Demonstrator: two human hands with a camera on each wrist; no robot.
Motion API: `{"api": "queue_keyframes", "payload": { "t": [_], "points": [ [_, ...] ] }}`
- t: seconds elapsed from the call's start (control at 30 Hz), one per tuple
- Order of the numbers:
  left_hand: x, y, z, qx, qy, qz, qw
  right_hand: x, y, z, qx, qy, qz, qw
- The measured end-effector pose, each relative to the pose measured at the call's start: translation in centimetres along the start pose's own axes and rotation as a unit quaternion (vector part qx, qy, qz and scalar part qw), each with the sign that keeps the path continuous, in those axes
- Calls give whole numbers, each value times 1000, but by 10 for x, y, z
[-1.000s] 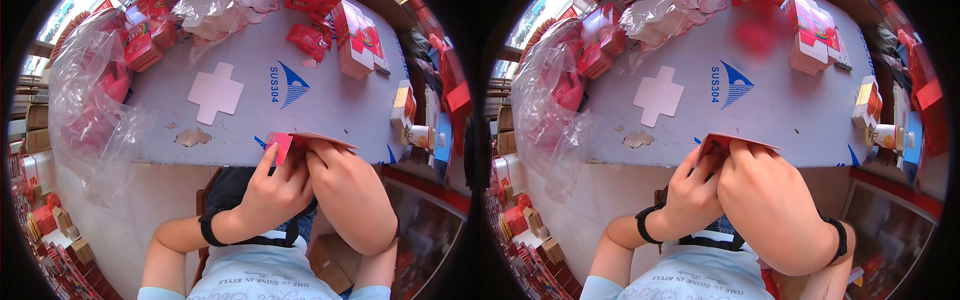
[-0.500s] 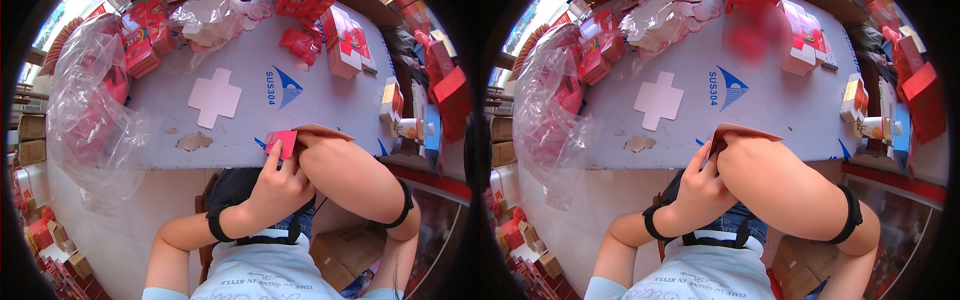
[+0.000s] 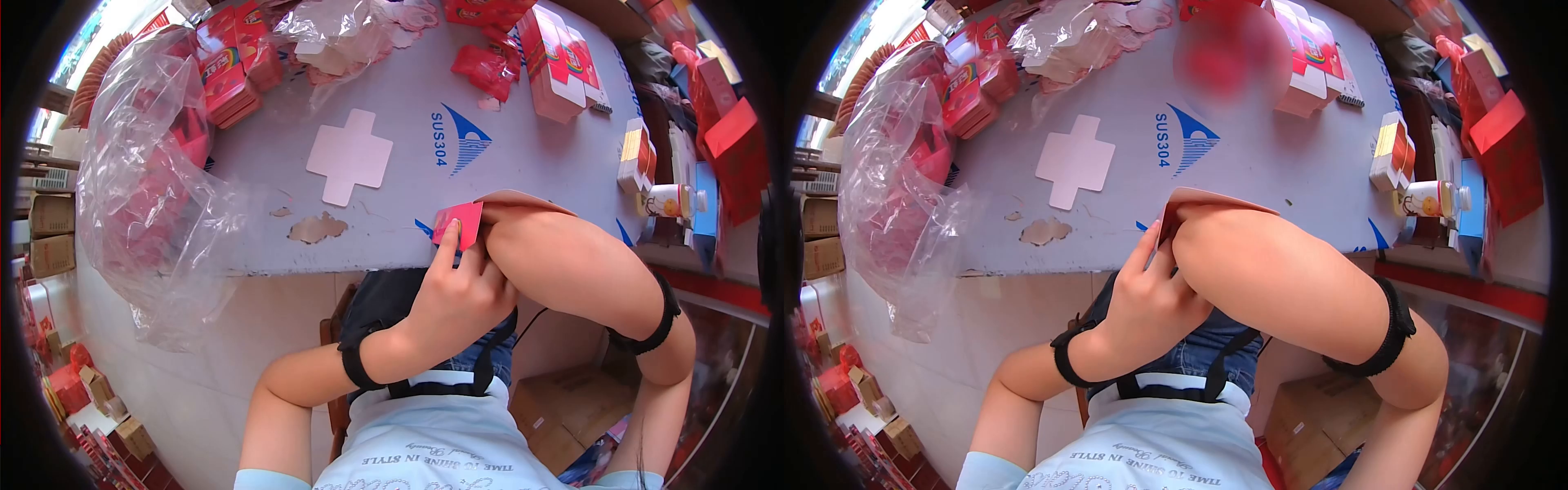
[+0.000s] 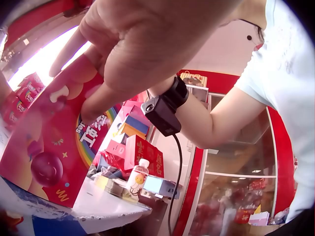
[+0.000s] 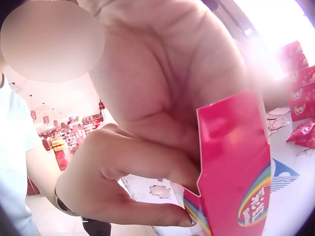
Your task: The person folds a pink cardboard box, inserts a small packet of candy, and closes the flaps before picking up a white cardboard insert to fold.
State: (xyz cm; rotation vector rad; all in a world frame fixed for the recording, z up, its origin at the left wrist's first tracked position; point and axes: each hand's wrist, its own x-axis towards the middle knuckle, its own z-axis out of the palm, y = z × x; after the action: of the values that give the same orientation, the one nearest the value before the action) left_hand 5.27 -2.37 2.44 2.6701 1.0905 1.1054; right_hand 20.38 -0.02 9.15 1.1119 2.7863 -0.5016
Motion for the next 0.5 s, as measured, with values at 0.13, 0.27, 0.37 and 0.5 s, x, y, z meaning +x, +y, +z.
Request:
{"api": "queue_keyframes", "payload": {
  "t": [0.13, 0.27, 0.37, 0.5],
  "points": [
    [0, -2, -3, 26, -22, 15, 999, -2, -5, -7, 1, -17, 4, 1000],
    [4, -5, -14, 38, -29, 35, 998, 1, -6, -19, -5, -34, 3, 999],
    [-3, -10, -23, -4, 15, 43, 999, 6, -5, -27, -8, -48, -3, 999],
    [-19, -27, -41, -127, 129, 72, 981, 9, -3, -26, -26, -26, -22, 999]
  ]
}}
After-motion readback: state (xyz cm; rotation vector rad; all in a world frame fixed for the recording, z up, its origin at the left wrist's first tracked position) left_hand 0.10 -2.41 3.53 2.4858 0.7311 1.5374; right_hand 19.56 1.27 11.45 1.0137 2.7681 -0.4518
